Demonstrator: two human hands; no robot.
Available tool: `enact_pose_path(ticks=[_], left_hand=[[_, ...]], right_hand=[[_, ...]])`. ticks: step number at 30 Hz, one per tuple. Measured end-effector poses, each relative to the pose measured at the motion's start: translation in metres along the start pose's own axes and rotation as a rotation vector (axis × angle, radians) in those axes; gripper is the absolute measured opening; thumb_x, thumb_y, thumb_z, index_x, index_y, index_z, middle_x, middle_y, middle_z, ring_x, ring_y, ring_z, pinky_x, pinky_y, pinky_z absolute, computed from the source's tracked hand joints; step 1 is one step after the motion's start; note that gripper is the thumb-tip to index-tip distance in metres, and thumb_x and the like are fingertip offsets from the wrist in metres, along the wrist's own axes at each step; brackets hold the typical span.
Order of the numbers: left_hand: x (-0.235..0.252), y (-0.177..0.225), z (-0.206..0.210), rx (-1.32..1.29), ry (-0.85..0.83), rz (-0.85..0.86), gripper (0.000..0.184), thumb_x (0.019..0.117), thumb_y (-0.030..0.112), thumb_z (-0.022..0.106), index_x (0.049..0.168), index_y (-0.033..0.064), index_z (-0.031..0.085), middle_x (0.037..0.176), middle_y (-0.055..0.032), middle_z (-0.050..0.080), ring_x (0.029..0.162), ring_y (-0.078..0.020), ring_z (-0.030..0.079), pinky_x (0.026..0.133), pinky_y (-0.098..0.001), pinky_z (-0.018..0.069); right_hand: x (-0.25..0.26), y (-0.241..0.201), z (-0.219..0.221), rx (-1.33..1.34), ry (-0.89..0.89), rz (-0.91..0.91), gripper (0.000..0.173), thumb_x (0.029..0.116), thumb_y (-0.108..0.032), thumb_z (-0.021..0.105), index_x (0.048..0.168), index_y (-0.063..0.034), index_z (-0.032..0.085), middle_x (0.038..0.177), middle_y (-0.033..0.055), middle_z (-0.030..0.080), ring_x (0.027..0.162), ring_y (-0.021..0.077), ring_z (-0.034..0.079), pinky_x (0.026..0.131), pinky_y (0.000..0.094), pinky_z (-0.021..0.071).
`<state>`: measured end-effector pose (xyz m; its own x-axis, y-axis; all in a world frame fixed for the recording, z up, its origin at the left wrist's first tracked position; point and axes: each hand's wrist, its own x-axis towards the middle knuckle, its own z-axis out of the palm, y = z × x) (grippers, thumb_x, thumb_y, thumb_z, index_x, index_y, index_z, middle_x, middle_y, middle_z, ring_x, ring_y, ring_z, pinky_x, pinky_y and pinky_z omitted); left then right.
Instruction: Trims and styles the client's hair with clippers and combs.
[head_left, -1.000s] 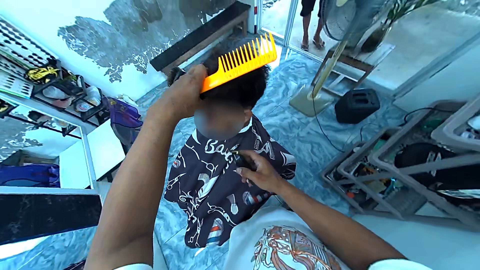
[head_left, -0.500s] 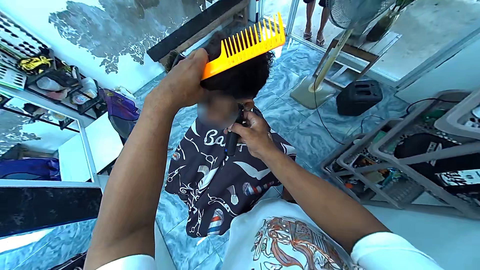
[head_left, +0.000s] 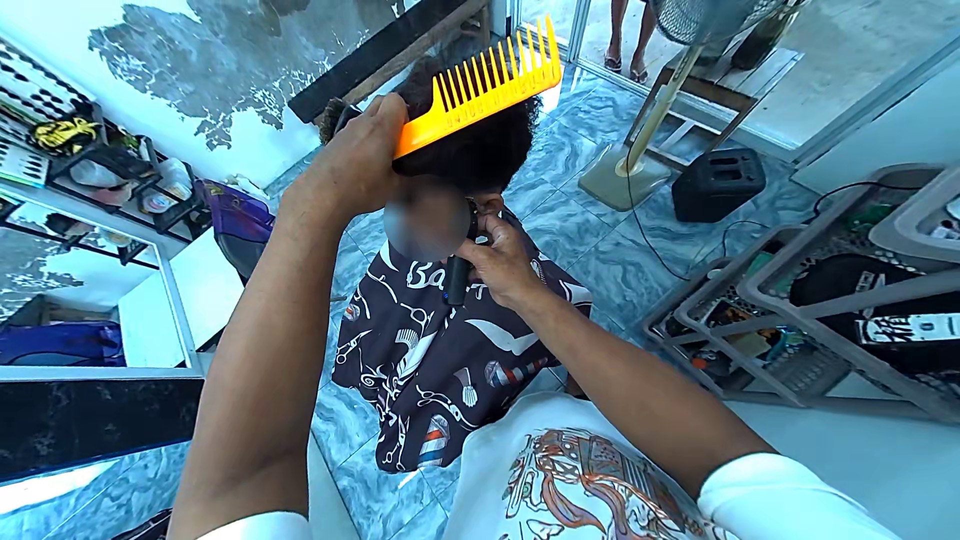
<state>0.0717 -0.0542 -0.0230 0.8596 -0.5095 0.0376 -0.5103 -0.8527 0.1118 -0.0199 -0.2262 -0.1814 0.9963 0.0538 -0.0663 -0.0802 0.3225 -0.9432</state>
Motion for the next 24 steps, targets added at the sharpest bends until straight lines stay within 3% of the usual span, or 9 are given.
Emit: enact_pose_path(ticks=[3,24], left_hand=[[0.0004,-0.0006,0.0004,0.002,0.009,0.006,0.064,0.0793,0.019,0.088,0.126,0.0026,0.049,0.133,-0.0193,0.056,0.115,-0.0363,0.063,0.098,-0.0557,0.0524],[0.0002,-0.0001,-0.0012,0.016,0.001,-0.002,0.064,0.0797,0.019,0.087,0.127,0.0023,0.048,0.131,-0.0201,0.056,0.117,-0.0373,0.062,0.099,-0.0566,0.0512]], right_hand=[[-0.0007,-0.0037,0.0011,0.003,-0.016,0.02,0.039,0.0914,-0.014,0.075,0.121,0.001,0.054,0.104,0.0202,0.071,0.083,0.0309,0.074,0.065,0.044,0.0652],[0.0039,-0.0057,0.0037,-0.007,-0.005,-0.003,0.038,0.0876,-0.014,0.079,0.116,0.0027,0.06,0.103,0.0201,0.067,0.082,0.03,0.072,0.064,0.0446,0.0648]])
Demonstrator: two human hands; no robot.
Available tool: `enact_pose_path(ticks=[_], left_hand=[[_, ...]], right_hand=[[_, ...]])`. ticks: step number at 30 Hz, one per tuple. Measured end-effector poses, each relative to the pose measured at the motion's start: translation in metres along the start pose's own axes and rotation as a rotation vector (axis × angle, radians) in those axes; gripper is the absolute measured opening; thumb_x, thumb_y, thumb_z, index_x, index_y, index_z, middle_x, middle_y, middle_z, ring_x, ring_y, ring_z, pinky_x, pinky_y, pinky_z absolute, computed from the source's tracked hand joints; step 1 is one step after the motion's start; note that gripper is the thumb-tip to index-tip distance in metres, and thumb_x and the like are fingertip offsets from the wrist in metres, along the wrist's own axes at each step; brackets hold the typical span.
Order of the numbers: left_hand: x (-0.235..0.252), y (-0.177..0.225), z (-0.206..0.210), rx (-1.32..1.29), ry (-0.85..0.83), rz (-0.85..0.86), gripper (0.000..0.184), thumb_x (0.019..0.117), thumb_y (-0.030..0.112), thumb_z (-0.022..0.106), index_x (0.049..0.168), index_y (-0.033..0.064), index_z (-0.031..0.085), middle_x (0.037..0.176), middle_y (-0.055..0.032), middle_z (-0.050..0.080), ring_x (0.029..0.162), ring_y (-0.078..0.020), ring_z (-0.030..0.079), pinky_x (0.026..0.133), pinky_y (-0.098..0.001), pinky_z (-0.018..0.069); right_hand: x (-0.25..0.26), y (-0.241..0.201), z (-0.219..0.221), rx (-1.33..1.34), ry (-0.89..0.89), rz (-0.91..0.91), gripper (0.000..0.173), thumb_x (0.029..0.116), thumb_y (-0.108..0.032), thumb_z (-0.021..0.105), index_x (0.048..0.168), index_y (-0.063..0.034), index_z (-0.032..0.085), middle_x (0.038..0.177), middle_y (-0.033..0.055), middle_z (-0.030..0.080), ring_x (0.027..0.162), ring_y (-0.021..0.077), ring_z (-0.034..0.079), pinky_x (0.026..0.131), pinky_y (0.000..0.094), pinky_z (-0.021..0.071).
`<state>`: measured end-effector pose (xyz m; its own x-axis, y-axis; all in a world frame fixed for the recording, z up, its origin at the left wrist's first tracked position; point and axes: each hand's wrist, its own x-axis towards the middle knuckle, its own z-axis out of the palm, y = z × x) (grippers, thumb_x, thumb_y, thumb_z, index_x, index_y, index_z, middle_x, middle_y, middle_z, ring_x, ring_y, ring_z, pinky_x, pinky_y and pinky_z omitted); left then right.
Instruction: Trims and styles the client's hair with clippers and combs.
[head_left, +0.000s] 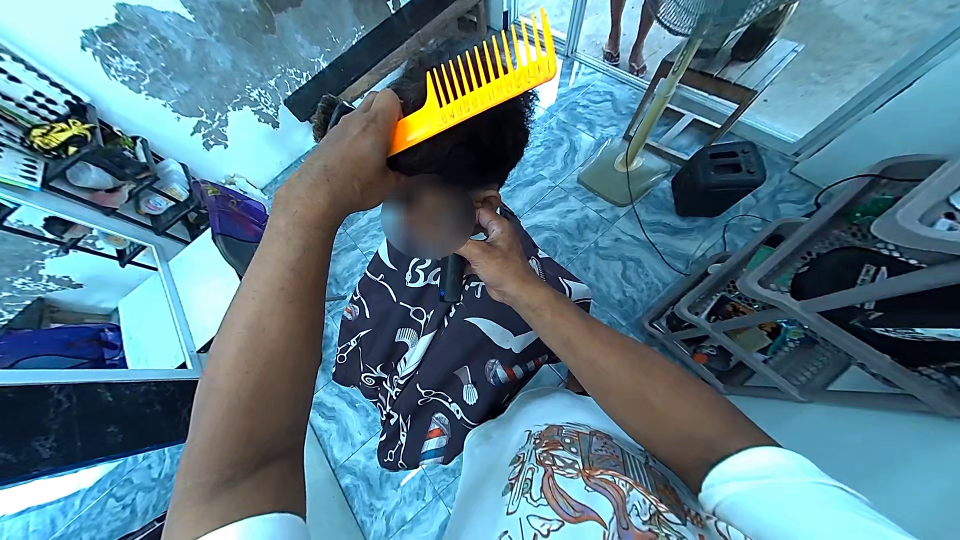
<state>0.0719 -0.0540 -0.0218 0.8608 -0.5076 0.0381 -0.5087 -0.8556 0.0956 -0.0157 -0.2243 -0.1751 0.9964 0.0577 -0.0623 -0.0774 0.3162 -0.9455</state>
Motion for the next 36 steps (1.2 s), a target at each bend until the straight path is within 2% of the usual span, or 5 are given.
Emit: enact_pose_path(ticks=[9,19,25,33,36], left_hand=[[0.0004,-0.0004,-0.0004,-0.002,0.001,0.011,0.064,0.08,0.018,0.087,0.128,0.0015,0.048,0.129,-0.0208,0.057,0.116,-0.0373,0.062,0.099,-0.0563,0.0513],[0.0012,0.0008,-0.0011,-0.006,-0.01,-0.013,0.063,0.0805,0.018,0.087,0.128,0.0019,0.048,0.129,-0.0203,0.057,0.115,-0.0373,0.062,0.099,-0.0568,0.051],[0.0016,0.0005,-0.001,-0.007,-0.01,-0.011,0.063,0.0807,0.019,0.087,0.128,0.0015,0.048,0.129,-0.0206,0.057,0.116,-0.0375,0.062,0.099,-0.0569,0.0508],[0.0028,0.001,-0.0006,-0.013,-0.005,-0.003,0.064,0.0801,0.019,0.087,0.128,0.0011,0.048,0.13,-0.0213,0.057,0.117,-0.0382,0.061,0.1,-0.0575,0.0504],[0.0029,0.001,-0.0003,-0.009,-0.007,0.0,0.064,0.0801,0.019,0.088,0.127,0.001,0.049,0.129,-0.0212,0.057,0.117,-0.0381,0.061,0.1,-0.0574,0.0504]], right_hand=[[0.0008,-0.0014,0.0016,0.014,-0.011,0.001,0.038,0.0885,-0.011,0.079,0.118,0.0038,0.06,0.102,0.0208,0.069,0.083,0.0306,0.073,0.069,0.0459,0.0651],[0.0001,0.0009,0.0015,0.029,-0.001,-0.011,0.035,0.0875,-0.011,0.079,0.114,0.0026,0.061,0.104,0.0218,0.066,0.082,0.0323,0.073,0.064,0.0458,0.0656],[-0.0013,0.0018,0.0008,-0.005,-0.021,-0.031,0.037,0.0874,-0.013,0.079,0.115,0.0028,0.061,0.101,0.0194,0.069,0.081,0.0284,0.072,0.063,0.042,0.0636],[-0.0033,0.0061,-0.0014,-0.001,0.011,-0.006,0.04,0.0877,-0.016,0.079,0.118,0.0023,0.06,0.106,0.0201,0.068,0.084,0.0307,0.073,0.066,0.0459,0.0655],[-0.0018,0.0048,-0.0009,-0.011,0.017,-0.019,0.037,0.0882,-0.017,0.079,0.115,0.0017,0.061,0.102,0.019,0.07,0.081,0.0287,0.073,0.062,0.0425,0.0643]])
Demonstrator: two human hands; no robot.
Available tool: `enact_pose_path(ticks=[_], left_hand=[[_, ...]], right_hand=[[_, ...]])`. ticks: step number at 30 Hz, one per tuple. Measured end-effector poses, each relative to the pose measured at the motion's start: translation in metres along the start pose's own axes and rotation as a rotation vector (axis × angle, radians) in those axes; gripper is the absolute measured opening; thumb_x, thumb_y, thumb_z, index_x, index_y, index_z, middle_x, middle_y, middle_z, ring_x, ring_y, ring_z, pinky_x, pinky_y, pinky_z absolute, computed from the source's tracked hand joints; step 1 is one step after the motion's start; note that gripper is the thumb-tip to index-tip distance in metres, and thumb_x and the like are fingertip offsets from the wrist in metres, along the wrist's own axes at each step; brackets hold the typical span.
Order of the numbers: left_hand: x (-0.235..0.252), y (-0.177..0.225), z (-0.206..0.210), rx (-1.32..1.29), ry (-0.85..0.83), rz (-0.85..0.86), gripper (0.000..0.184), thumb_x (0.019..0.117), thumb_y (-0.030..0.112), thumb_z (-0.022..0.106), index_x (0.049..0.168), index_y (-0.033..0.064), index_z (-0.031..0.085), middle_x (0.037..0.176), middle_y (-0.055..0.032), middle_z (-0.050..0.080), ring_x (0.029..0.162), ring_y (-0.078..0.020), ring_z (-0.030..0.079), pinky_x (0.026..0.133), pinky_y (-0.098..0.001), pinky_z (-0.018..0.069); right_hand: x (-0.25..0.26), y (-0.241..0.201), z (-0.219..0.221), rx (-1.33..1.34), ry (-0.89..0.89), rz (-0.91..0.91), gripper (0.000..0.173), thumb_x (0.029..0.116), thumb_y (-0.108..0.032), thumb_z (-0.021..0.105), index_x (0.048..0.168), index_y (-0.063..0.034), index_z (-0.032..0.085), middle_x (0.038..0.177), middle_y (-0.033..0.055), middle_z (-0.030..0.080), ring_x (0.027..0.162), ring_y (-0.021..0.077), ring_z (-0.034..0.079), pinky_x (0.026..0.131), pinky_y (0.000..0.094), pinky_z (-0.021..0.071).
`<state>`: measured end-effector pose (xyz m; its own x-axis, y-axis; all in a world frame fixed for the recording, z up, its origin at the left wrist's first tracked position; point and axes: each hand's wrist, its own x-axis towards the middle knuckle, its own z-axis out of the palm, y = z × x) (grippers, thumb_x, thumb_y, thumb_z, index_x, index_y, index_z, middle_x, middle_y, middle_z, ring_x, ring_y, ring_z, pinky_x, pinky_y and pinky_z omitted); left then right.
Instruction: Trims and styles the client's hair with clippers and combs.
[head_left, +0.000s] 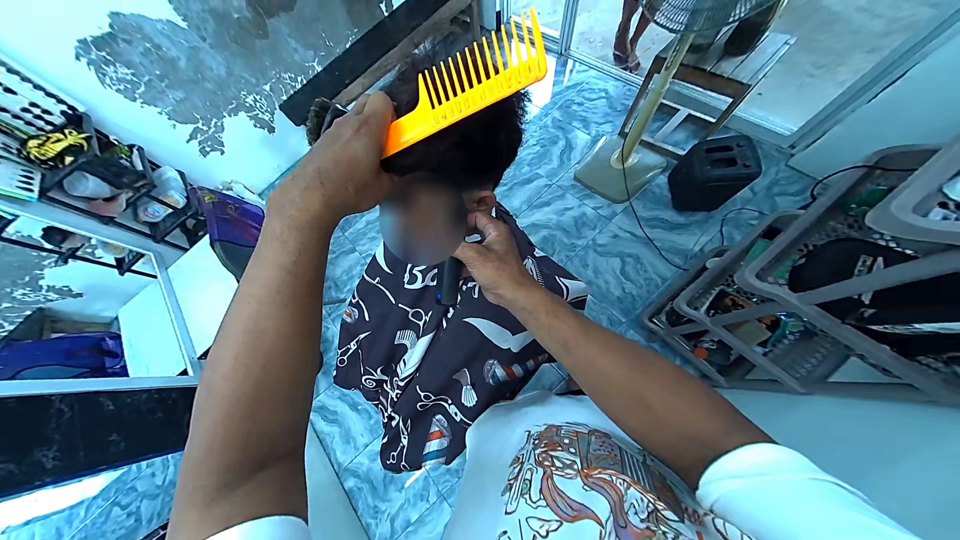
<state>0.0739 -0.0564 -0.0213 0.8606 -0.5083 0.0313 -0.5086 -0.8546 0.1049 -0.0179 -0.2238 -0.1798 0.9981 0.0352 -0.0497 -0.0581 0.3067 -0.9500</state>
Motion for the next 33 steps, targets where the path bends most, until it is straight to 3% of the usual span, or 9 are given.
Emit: enact_pose_path(ticks=[10,20,27,33], left_hand=[[-0.0011,0.0018,-0.0001,0.012,-0.004,-0.005,0.064,0.0812,0.02,0.087,0.128,0.0017,0.048,0.13,-0.0211,0.056,0.117,-0.0379,0.061,0.1,-0.0569,0.0507],[-0.0004,0.0025,-0.0001,0.012,-0.008,0.0,0.062,0.0813,0.02,0.087,0.127,0.0016,0.048,0.129,-0.0212,0.057,0.117,-0.0385,0.061,0.099,-0.0574,0.0507],[-0.001,0.0037,-0.0008,0.012,-0.003,-0.003,0.064,0.0804,0.017,0.087,0.129,0.0,0.048,0.131,-0.0226,0.056,0.118,-0.0396,0.061,0.101,-0.0583,0.05],[-0.0007,0.0038,-0.0004,0.016,-0.002,-0.007,0.063,0.0803,0.019,0.087,0.127,0.0018,0.049,0.13,-0.0208,0.057,0.118,-0.0376,0.061,0.101,-0.057,0.0503]], right_hand=[[0.0008,-0.0048,0.0014,-0.022,0.016,0.016,0.036,0.0882,-0.019,0.079,0.113,0.0,0.061,0.101,0.0177,0.069,0.08,0.0264,0.071,0.058,0.0384,0.0605],[-0.0004,-0.0064,0.0025,0.004,0.008,0.002,0.036,0.0872,-0.016,0.08,0.113,0.0007,0.062,0.101,0.0181,0.067,0.08,0.0265,0.07,0.059,0.0388,0.0609],[-0.0005,-0.0057,0.0016,0.02,0.012,0.025,0.038,0.0875,-0.015,0.08,0.114,0.0025,0.059,0.103,0.0204,0.067,0.081,0.0305,0.072,0.063,0.0446,0.0648],[0.0012,-0.0072,0.0025,-0.004,0.008,0.009,0.038,0.0853,-0.013,0.083,0.112,0.0021,0.062,0.101,0.0191,0.067,0.081,0.0276,0.071,0.064,0.0421,0.0639]])
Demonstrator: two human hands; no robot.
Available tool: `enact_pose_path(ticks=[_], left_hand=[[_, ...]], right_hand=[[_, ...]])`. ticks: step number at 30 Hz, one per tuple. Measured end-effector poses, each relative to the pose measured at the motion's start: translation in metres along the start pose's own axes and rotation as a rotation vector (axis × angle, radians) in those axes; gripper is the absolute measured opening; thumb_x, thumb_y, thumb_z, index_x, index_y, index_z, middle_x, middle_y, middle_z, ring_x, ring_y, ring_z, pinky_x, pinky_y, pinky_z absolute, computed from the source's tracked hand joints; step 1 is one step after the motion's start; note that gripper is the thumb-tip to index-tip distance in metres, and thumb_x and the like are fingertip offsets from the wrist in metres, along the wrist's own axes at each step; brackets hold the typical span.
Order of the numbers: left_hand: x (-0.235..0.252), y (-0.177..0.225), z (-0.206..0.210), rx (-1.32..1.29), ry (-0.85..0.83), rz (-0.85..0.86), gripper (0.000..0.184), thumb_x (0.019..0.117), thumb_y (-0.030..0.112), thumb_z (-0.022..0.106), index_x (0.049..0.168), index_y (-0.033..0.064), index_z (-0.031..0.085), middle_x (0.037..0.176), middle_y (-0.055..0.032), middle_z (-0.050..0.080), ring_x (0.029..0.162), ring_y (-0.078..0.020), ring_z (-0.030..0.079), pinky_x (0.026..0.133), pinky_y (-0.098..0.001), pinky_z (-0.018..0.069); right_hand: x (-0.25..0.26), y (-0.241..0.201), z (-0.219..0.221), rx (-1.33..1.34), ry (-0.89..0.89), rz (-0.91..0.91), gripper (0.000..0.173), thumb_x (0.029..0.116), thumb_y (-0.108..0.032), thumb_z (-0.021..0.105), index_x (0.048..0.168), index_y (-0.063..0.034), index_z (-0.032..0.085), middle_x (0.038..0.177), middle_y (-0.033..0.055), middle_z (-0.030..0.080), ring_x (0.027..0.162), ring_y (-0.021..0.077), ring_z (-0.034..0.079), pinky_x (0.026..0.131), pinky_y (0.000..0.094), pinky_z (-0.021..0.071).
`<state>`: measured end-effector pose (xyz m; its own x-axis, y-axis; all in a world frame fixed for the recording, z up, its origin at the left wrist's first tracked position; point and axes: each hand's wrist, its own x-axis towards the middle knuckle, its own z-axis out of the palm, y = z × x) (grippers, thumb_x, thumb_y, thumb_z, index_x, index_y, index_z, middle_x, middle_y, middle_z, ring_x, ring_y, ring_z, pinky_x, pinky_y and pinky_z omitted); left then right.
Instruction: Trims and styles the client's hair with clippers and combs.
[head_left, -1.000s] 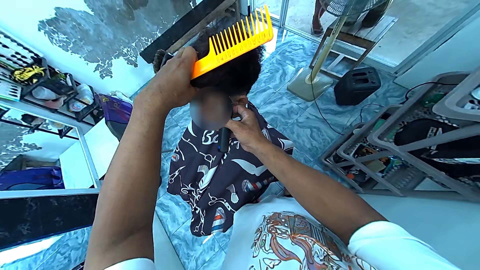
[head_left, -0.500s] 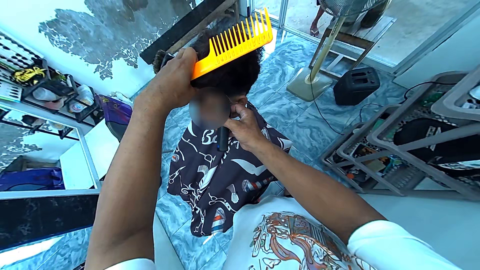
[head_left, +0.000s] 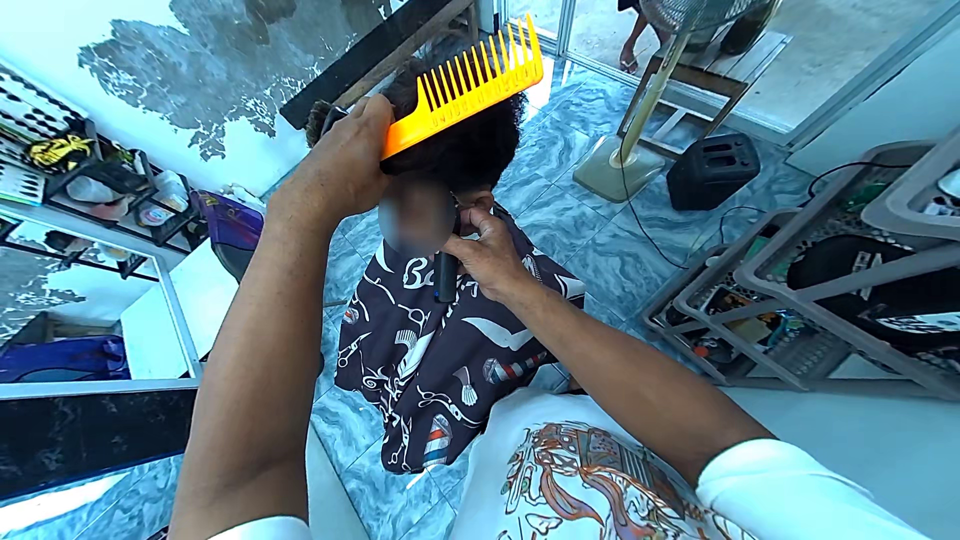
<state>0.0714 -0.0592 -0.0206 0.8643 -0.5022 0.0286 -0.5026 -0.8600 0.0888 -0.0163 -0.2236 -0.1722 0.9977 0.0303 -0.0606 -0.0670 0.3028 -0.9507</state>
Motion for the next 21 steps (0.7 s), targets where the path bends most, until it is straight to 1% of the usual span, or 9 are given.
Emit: enact_pose_path(ticks=[2,4,6,8,11,13,16,18,21], left_hand=[[-0.0003,0.0001,0.0,0.002,0.001,0.006,0.063,0.0802,0.019,0.087,0.127,0.0012,0.049,0.13,-0.0209,0.057,0.117,-0.0374,0.061,0.101,-0.0566,0.0502],[-0.0007,-0.0001,-0.0005,0.001,-0.002,0.006,0.063,0.0803,0.019,0.087,0.127,0.0012,0.049,0.13,-0.0214,0.057,0.117,-0.0379,0.061,0.1,-0.0567,0.0502],[-0.0006,0.0006,-0.0004,0.0,-0.01,-0.007,0.064,0.0806,0.019,0.088,0.128,0.0016,0.049,0.131,-0.0213,0.056,0.118,-0.0381,0.061,0.101,-0.0573,0.05],[0.0001,0.0005,-0.0001,0.003,-0.008,-0.01,0.064,0.0805,0.019,0.087,0.129,0.0017,0.048,0.132,-0.021,0.056,0.118,-0.0382,0.061,0.101,-0.0574,0.05],[0.0006,-0.0003,-0.0003,0.001,-0.002,-0.004,0.065,0.0797,0.02,0.088,0.128,0.0016,0.048,0.131,-0.0213,0.056,0.118,-0.0383,0.061,0.101,-0.0577,0.05],[0.0007,0.0002,-0.0009,0.004,-0.005,-0.007,0.065,0.08,0.02,0.088,0.128,0.0017,0.048,0.13,-0.0212,0.056,0.118,-0.0384,0.061,0.101,-0.0574,0.0499],[0.0011,0.0011,-0.0008,0.006,-0.01,-0.017,0.065,0.0802,0.019,0.088,0.129,0.0021,0.048,0.131,-0.0209,0.057,0.117,-0.0382,0.062,0.1,-0.0577,0.0503],[0.0019,-0.0001,-0.0002,0.01,-0.005,-0.011,0.065,0.0801,0.02,0.088,0.129,0.0025,0.048,0.13,-0.0203,0.057,0.117,-0.0378,0.062,0.1,-0.0576,0.0506],[0.0021,-0.0003,-0.0005,0.001,-0.005,-0.009,0.064,0.0803,0.019,0.087,0.128,0.0022,0.048,0.129,-0.0204,0.057,0.117,-0.038,0.062,0.099,-0.0579,0.0508]], right_hand=[[-0.0003,0.0008,-0.0003,-0.009,-0.002,0.0,0.037,0.0852,-0.015,0.082,0.112,0.0011,0.062,0.103,0.0186,0.067,0.08,0.0272,0.071,0.062,0.0411,0.0631],[-0.0001,0.0009,0.0004,-0.01,-0.007,-0.007,0.036,0.0858,-0.015,0.082,0.111,0.0011,0.062,0.101,0.0183,0.067,0.079,0.0271,0.071,0.061,0.0407,0.063],[0.0009,0.0002,0.0013,0.008,-0.012,-0.009,0.037,0.0858,-0.014,0.083,0.112,0.0027,0.063,0.099,0.0194,0.07,0.079,0.028,0.072,0.064,0.0422,0.0641],[0.0017,-0.0002,0.0014,0.003,-0.02,-0.009,0.037,0.0847,-0.013,0.084,0.112,0.0033,0.064,0.099,0.0187,0.069,0.081,0.0272,0.072,0.068,0.0428,0.0647],[0.0007,0.0002,0.0006,-0.004,-0.01,-0.013,0.037,0.0849,-0.014,0.083,0.112,0.0029,0.063,0.099,0.0188,0.067,0.08,0.0269,0.071,0.064,0.0418,0.064],[0.0007,0.0007,0.0007,0.017,-0.013,-0.016,0.037,0.086,-0.013,0.082,0.113,0.003,0.063,0.1,0.0197,0.068,0.081,0.0283,0.072,0.064,0.0424,0.0644],[0.0025,-0.0004,0.0011,0.014,-0.024,-0.019,0.039,0.085,-0.013,0.084,0.114,0.0037,0.064,0.098,0.0189,0.07,0.082,0.0272,0.072,0.07,0.0431,0.0647],[0.0021,-0.0007,0.0006,0.006,-0.025,-0.02,0.038,0.0843,-0.013,0.084,0.112,0.0036,0.065,0.099,0.019,0.069,0.081,0.0272,0.072,0.069,0.043,0.0648],[0.0017,0.0001,-0.0001,0.006,-0.005,-0.025,0.039,0.0839,-0.013,0.084,0.113,0.0038,0.064,0.098,0.0194,0.069,0.081,0.0273,0.072,0.066,0.0426,0.0643]])
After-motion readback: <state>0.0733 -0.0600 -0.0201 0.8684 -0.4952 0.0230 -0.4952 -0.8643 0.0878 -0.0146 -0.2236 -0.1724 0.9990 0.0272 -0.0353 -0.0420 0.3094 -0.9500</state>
